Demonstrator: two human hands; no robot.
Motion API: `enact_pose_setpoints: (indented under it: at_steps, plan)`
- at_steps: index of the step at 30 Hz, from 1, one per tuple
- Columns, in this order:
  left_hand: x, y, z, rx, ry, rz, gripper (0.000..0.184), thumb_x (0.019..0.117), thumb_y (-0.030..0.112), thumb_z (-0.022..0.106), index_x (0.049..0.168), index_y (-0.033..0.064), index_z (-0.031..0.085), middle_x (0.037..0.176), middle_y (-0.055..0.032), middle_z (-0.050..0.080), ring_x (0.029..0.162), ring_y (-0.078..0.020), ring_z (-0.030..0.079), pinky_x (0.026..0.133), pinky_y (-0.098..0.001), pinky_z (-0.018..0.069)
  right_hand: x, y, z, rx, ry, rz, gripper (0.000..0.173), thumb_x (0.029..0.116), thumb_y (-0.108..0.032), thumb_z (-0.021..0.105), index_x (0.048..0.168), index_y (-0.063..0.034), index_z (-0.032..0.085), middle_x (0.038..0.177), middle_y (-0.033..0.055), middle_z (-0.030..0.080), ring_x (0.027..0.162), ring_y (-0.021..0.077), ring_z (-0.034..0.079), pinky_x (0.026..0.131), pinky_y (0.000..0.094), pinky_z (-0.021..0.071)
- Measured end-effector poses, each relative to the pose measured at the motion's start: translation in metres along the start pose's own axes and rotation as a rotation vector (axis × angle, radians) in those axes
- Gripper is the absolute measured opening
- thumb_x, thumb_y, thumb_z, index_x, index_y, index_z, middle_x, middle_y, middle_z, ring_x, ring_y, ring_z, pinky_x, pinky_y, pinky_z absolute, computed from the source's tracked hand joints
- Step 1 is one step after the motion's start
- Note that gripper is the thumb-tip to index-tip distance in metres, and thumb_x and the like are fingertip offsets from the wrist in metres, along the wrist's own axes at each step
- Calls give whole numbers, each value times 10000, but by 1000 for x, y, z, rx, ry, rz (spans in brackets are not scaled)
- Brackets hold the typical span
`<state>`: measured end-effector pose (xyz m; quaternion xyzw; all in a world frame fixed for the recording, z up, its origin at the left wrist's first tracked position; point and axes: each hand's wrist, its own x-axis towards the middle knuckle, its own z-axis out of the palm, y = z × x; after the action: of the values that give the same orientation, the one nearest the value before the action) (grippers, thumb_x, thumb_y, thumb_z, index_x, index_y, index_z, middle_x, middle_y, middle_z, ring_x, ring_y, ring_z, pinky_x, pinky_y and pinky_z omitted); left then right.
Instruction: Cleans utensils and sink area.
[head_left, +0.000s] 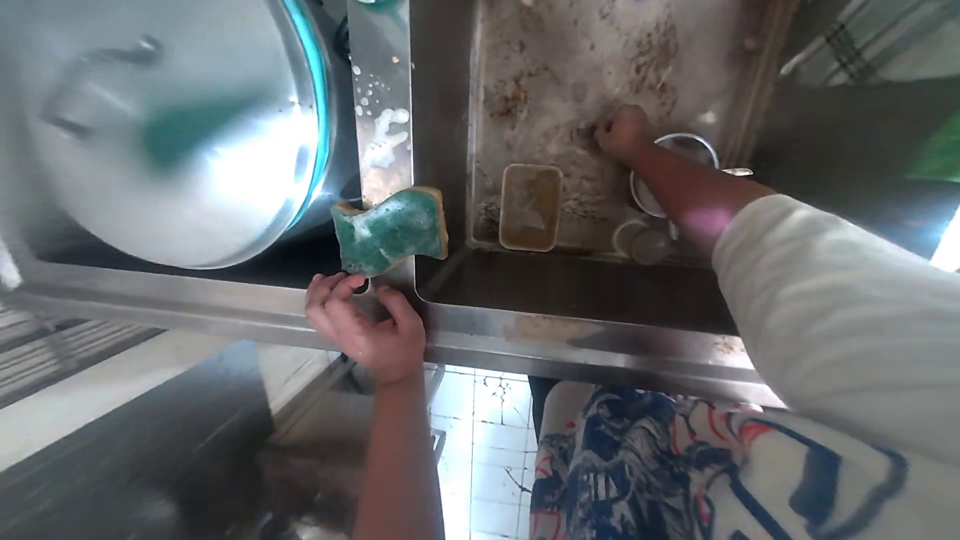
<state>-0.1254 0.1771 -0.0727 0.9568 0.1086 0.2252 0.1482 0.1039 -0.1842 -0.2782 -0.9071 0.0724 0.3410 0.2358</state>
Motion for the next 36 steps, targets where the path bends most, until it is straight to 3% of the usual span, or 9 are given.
enact_pose_setpoints:
  at_steps: [5, 9, 15, 17, 25, 29, 36]
  plan:
    - [1, 1, -1, 3, -3, 0, 247, 938, 189, 567, 1089, -2, 609, 1239, -226, 587, 1330, -355, 484, 1152, -448, 349, 5, 1, 6, 19, 6, 7, 332, 1009, -285, 618, 1086, 14, 738, 1189, 259, 692, 1152, 443, 655, 962, 657, 512]
    - [0, 1, -1, 5, -13, -5, 246, 945, 184, 568, 1097, -7, 603, 1233, -218, 592, 1335, -348, 484, 1164, -447, 340, -1, 0, 3, 26, -4, 21, 302, 1014, -237, 587, 1094, 11, 740, 1186, 261, 698, 1156, 445, 656, 969, 656, 503]
    - [-1, 0, -1, -3, -22, -10, 272, 950, 204, 573, 1109, -14, 608, 1253, -248, 581, 1342, -370, 476, 1153, -454, 355, 0, 0, 4, 21, -15, 26, 344, 1014, -277, 602, 1141, 19, 720, 1224, 273, 683, 1185, 464, 639, 981, 675, 490]
    - [1, 1, -1, 3, -12, -12, 271, 940, 200, 572, 1102, -15, 605, 1253, -250, 578, 1334, -368, 478, 1140, -452, 360, 3, 0, 4, 27, 18, -16, 307, 1008, -250, 601, 1102, 6, 741, 1187, 266, 699, 1150, 458, 656, 961, 678, 501]
    - [1, 1, -3, 24, -20, -9, 279, 949, 210, 570, 1110, -16, 601, 1260, -255, 577, 1338, -373, 480, 1154, -458, 351, -3, -5, 4, 56, -8, 46, 370, 1041, -281, 561, 1162, 36, 708, 1249, 277, 672, 1211, 453, 631, 1017, 651, 485]
    - [2, 2, -1, 4, -15, -4, 264, 938, 186, 567, 1104, -17, 600, 1245, -245, 586, 1333, -369, 483, 1152, -451, 353, -3, -5, -1, 21, 3, 1, 345, 1008, -268, 602, 1119, 37, 720, 1200, 286, 682, 1166, 467, 644, 965, 676, 497]
    - [1, 3, -2, 8, -17, -23, 269, 925, 192, 574, 1094, -14, 605, 1252, -254, 576, 1333, -364, 480, 1154, -442, 345, -9, -9, -3, 17, -19, 38, 353, 1007, -257, 614, 1216, 15, 698, 1273, 270, 665, 1219, 453, 628, 1010, 661, 489]
